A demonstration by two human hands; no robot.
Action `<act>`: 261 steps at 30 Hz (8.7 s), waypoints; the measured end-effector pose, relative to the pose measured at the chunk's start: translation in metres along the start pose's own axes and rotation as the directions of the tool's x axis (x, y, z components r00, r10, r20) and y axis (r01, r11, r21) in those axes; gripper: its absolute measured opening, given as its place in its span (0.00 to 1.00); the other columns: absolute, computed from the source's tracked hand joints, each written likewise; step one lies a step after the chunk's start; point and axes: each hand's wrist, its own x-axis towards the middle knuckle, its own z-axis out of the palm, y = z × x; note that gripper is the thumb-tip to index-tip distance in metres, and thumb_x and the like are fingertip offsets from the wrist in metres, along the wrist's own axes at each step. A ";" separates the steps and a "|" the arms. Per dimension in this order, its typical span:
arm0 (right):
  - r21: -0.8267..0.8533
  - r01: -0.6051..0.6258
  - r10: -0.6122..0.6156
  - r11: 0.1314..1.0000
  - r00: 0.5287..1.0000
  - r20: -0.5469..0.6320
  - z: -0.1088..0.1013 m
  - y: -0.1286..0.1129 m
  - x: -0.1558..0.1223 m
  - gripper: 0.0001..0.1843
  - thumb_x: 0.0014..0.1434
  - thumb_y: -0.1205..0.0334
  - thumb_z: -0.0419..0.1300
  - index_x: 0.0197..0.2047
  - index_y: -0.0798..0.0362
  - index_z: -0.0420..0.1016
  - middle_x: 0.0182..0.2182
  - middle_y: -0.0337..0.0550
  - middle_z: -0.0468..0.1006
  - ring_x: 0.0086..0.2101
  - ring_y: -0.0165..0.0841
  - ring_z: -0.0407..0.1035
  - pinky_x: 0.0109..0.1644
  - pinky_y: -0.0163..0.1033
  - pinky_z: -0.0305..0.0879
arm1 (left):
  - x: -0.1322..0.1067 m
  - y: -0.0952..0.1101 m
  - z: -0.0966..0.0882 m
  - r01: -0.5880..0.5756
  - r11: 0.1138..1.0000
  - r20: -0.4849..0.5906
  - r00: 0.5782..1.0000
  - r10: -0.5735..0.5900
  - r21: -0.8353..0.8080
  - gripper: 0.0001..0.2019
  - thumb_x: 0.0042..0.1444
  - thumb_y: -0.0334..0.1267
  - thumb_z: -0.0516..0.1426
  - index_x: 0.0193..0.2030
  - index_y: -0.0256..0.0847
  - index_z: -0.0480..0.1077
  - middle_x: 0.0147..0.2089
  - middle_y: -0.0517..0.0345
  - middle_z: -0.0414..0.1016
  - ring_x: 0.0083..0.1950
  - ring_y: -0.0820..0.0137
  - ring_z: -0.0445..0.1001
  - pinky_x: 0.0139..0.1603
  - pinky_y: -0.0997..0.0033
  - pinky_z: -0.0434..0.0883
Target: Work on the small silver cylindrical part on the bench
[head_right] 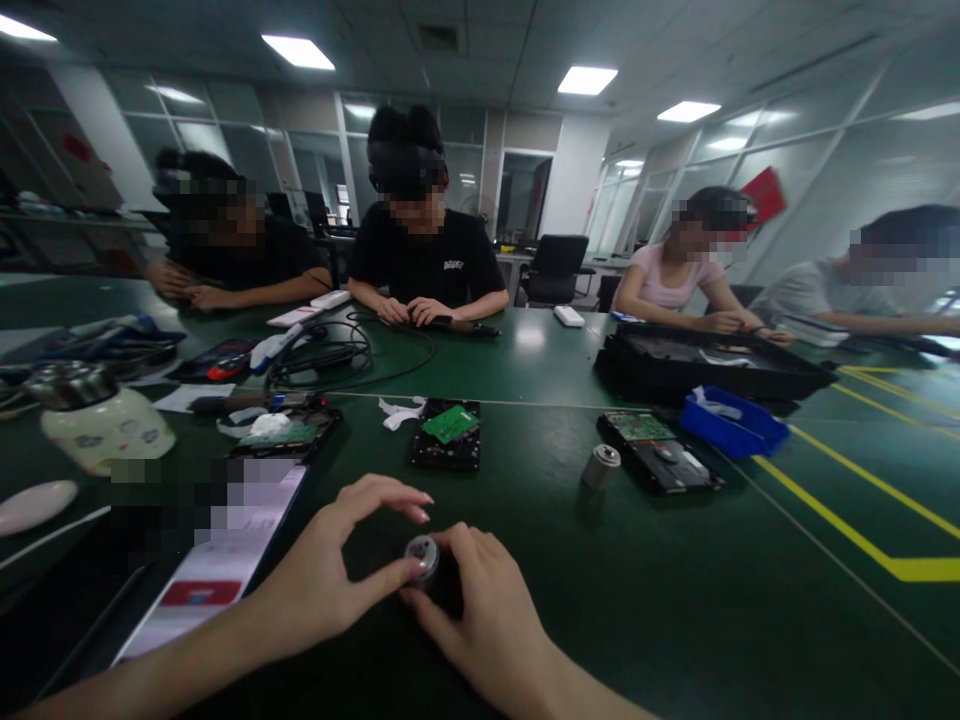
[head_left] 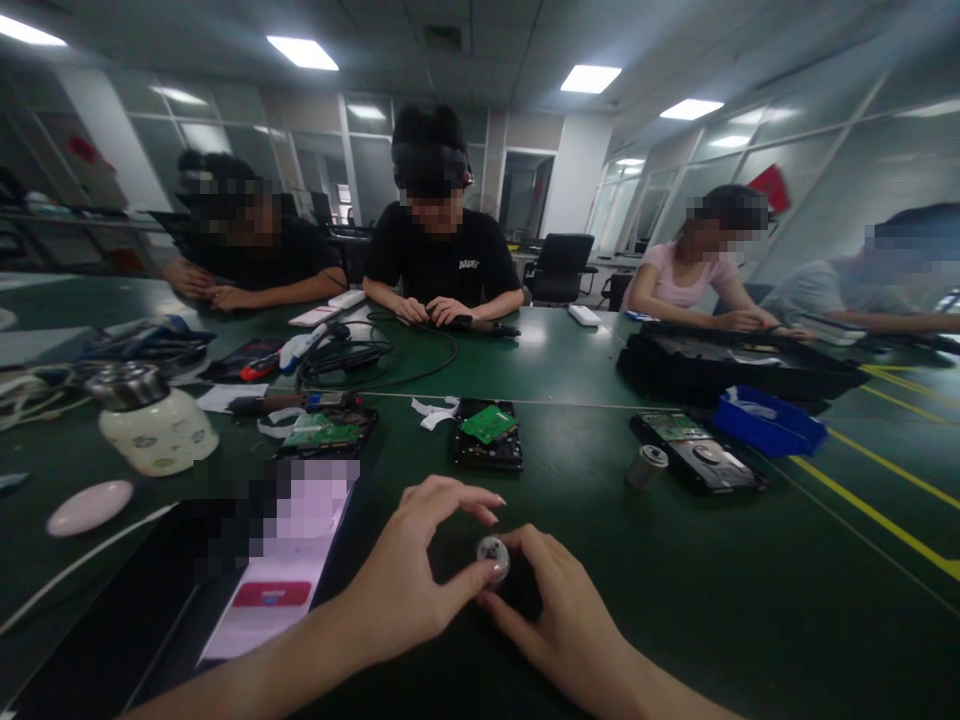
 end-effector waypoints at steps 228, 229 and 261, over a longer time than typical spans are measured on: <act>0.347 0.116 -0.014 0.930 0.959 -0.282 0.003 -0.008 -0.011 0.10 0.63 0.62 0.56 0.45 0.46 0.77 0.39 0.43 0.79 0.41 0.37 0.73 0.46 0.42 0.68 | -0.042 -0.006 0.040 0.140 0.983 -0.051 0.988 -0.147 -0.120 0.13 0.50 0.32 0.62 0.44 0.44 0.73 0.43 0.57 0.78 0.44 0.63 0.75 0.47 0.64 0.70; 0.351 0.117 -0.019 0.929 0.963 -0.270 0.003 -0.009 -0.011 0.11 0.63 0.62 0.56 0.45 0.46 0.77 0.40 0.43 0.79 0.41 0.37 0.72 0.46 0.42 0.68 | -0.042 -0.007 0.040 0.140 0.984 -0.056 0.988 -0.147 -0.113 0.14 0.50 0.33 0.62 0.45 0.44 0.73 0.43 0.57 0.78 0.44 0.63 0.75 0.47 0.64 0.70; 0.102 -0.033 0.037 0.994 0.998 -0.043 0.007 -0.014 -0.016 0.12 0.52 0.66 0.60 0.39 0.50 0.62 0.33 0.40 0.74 0.33 0.36 0.70 0.35 0.39 0.64 | -0.044 0.000 0.032 0.039 0.995 -0.235 0.970 -0.060 -0.091 0.03 0.53 0.38 0.60 0.34 0.46 0.75 0.48 0.53 0.68 0.53 0.58 0.66 0.56 0.54 0.63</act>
